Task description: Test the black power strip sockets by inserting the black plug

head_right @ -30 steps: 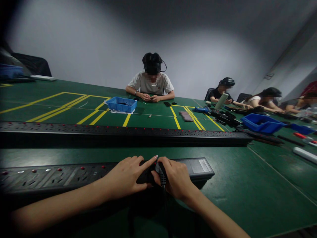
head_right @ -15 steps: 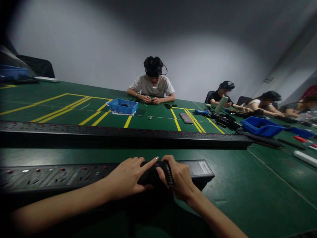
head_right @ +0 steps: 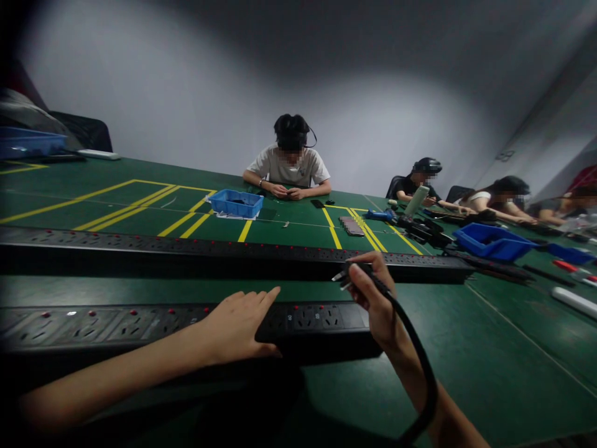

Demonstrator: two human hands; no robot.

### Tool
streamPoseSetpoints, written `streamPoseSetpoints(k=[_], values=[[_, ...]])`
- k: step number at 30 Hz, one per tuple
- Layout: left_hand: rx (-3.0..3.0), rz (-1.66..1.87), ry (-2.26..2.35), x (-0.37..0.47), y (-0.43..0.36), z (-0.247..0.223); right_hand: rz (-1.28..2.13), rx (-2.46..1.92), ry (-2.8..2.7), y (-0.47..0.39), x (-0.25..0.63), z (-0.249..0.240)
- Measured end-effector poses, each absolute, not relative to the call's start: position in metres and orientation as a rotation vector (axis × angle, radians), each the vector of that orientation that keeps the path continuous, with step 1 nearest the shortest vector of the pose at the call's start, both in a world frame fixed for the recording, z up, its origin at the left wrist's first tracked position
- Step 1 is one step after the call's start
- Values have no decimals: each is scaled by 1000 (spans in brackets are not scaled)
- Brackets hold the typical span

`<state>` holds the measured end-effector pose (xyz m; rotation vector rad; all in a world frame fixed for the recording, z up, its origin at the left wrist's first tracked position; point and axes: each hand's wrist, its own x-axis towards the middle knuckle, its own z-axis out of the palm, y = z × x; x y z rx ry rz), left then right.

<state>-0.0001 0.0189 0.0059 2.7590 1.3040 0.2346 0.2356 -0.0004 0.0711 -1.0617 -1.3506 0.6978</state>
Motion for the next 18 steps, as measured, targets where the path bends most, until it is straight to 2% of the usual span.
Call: streamPoseSetpoints(k=[5,8,18], values=[[2739,177,1399,-31,15,6,660,-1240,-1911,-1,193,66],[2772,226,1393,-37,12,4,484,-1360,-2213,9,178,54],[2778,335,1367,-37,10,-1,94,-1444,-2536,18,163,48]])
